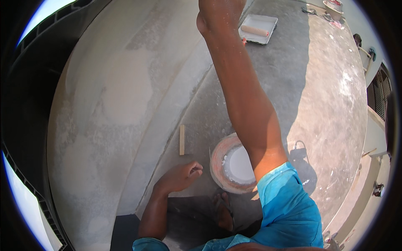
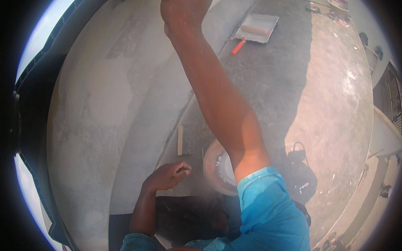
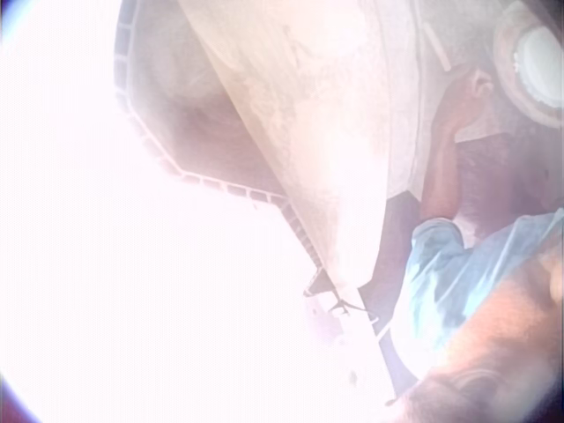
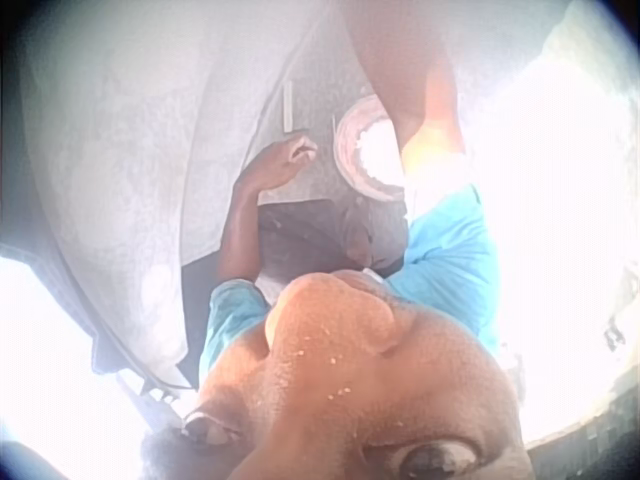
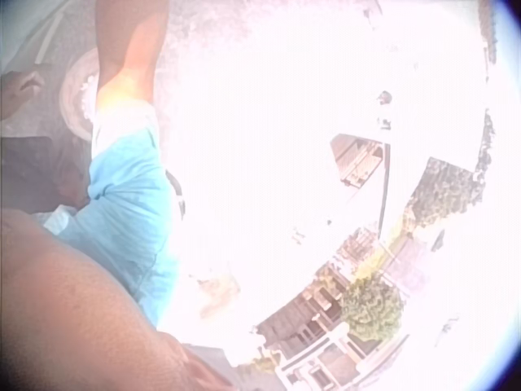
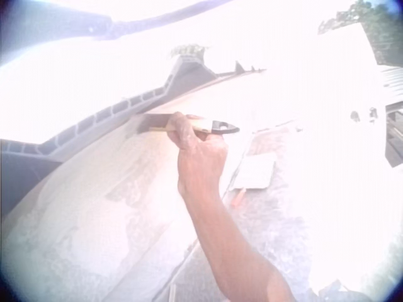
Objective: The person paints a curved concrete wall with white paint using a brush. They repeatedly dip the brush into a bucket of paint and apply it to the wall surface in steady strokes.
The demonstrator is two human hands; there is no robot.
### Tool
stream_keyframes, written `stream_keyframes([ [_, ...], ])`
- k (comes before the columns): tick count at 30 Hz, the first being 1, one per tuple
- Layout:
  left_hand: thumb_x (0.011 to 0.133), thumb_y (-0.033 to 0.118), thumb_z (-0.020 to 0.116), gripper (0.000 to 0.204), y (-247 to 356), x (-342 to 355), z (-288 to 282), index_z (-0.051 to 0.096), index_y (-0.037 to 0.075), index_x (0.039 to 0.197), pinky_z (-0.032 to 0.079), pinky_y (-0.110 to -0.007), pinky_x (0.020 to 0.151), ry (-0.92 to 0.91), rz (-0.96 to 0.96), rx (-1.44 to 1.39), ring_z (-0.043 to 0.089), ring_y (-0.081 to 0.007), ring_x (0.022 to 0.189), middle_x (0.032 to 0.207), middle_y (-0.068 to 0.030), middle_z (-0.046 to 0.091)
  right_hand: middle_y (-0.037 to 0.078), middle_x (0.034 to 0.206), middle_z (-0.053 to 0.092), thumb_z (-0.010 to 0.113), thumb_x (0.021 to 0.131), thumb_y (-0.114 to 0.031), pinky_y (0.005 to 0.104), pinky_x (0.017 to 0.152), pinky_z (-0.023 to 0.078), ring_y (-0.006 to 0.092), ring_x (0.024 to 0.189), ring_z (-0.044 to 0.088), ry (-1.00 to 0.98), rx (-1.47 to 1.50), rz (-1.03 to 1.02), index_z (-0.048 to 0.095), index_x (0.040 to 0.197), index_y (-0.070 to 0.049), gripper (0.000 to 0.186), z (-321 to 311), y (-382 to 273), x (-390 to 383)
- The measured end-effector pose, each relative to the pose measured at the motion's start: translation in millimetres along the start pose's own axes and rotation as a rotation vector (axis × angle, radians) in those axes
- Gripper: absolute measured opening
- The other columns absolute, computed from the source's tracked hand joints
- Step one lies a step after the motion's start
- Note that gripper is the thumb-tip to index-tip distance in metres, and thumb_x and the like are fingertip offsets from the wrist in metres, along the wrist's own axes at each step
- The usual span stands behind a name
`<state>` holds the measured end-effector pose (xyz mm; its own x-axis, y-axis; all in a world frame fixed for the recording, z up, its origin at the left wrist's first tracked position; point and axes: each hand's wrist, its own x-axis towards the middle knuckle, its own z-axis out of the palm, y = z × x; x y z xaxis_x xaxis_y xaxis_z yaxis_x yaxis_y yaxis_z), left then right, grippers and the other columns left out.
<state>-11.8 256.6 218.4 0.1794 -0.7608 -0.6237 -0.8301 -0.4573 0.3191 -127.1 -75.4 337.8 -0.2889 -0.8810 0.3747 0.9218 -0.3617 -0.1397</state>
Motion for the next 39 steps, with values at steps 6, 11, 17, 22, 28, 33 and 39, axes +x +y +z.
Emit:
stream_keyframes([
  [6, 0.104, 0.033, 0.056, 0.040, -4, -3, -1, 0.061, -0.001, 0.125, 0.052, -0.042, 0.095, 0.026, 0.024, 0.002, 0.069, -0.0347, 0.112, 0.117, -0.0227, 0.071, 0.017, 0.108, 0.073, 0.076, 0.094, -0.013, 0.0317, 0.088, 0.059, 0.0222, 0.099, 0.071, 0.000, -0.337, -0.311, 0.070, 0.111, 0.006, 0.026, -20, -8, -23],
  [11, 0.104, 0.033, 0.056, 0.039, 5, 4, 0, 0.062, -0.001, 0.124, 0.052, -0.042, 0.094, 0.004, 0.061, 0.007, 0.069, -0.0355, 0.112, 0.115, -0.0234, 0.070, 0.007, 0.096, 0.076, 0.080, 0.082, -0.002, 0.0315, 0.072, 0.059, 0.0222, 0.088, 0.072, -0.250, -0.415, -0.651, 0.074, 0.093, -0.009, 0.015, -25, 4, -68],
  [17, 0.104, 0.032, 0.056, 0.038, 1, 9, 5, 0.061, 0.002, 0.125, 0.051, -0.042, 0.097, 0.045, 0.099, 0.058, 0.067, -0.0347, 0.115, 0.121, -0.0201, 0.070, 0.008, 0.107, 0.075, 0.081, 0.083, -0.003, 0.0324, 0.077, 0.059, 0.0219, 0.094, 0.071, -0.547, -0.057, -0.292, 0.074, 0.098, -0.011, 0.018, 8, -38, -185],
  [22, 0.103, 0.032, 0.056, 0.039, 18, 8, 1, 0.061, 0.003, 0.127, 0.051, -0.042, 0.098, -0.038, 0.010, 0.050, 0.066, -0.0331, 0.119, 0.124, -0.0201, 0.069, 0.008, 0.098, 0.075, 0.079, 0.091, -0.009, 0.0273, 0.077, 0.057, 0.0141, 0.092, 0.071, -0.238, 0.011, 0.136, 0.071, 0.100, 0.001, 0.015, -22, -18, -118],
  [28, 0.102, 0.034, 0.057, 0.040, 11, 9, -5, 0.062, 0.003, 0.127, 0.051, -0.042, 0.098, -0.009, -0.082, 0.013, 0.067, -0.0330, 0.117, 0.123, -0.0194, 0.070, 0.016, 0.104, 0.076, 0.074, 0.096, -0.008, 0.0296, 0.084, 0.057, 0.0191, 0.097, 0.072, -0.077, -0.686, -0.594, 0.071, 0.111, 0.008, 0.022, -80, 5, -48],
  [33, 0.102, 0.034, 0.058, 0.039, 6, 18, -5, 0.062, 0.003, 0.125, 0.052, -0.041, 0.096, -0.015, 0.030, 0.044, 0.068, -0.0321, 0.115, 0.121, -0.0191, 0.071, 0.005, 0.105, 0.076, 0.082, 0.082, -0.004, 0.0318, 0.077, 0.058, 0.0217, 0.094, 0.072, -0.525, -0.440, -0.394, 0.076, 0.094, -0.013, 0.016, -36, -19, -152],
  [39, 0.102, 0.029, 0.058, 0.031, 57, -3, -1, 0.064, 0.003, 0.119, 0.052, -0.044, 0.093, -0.159, 0.066, 0.145, 0.068, -0.0355, 0.109, 0.115, -0.0173, 0.071, 0.003, 0.102, 0.077, 0.086, 0.081, -0.009, 0.0310, 0.079, 0.058, 0.0169, 0.092, 0.071, -0.632, -0.435, 0.092, 0.077, 0.098, -0.013, 0.019, -92, -83, -142],
])
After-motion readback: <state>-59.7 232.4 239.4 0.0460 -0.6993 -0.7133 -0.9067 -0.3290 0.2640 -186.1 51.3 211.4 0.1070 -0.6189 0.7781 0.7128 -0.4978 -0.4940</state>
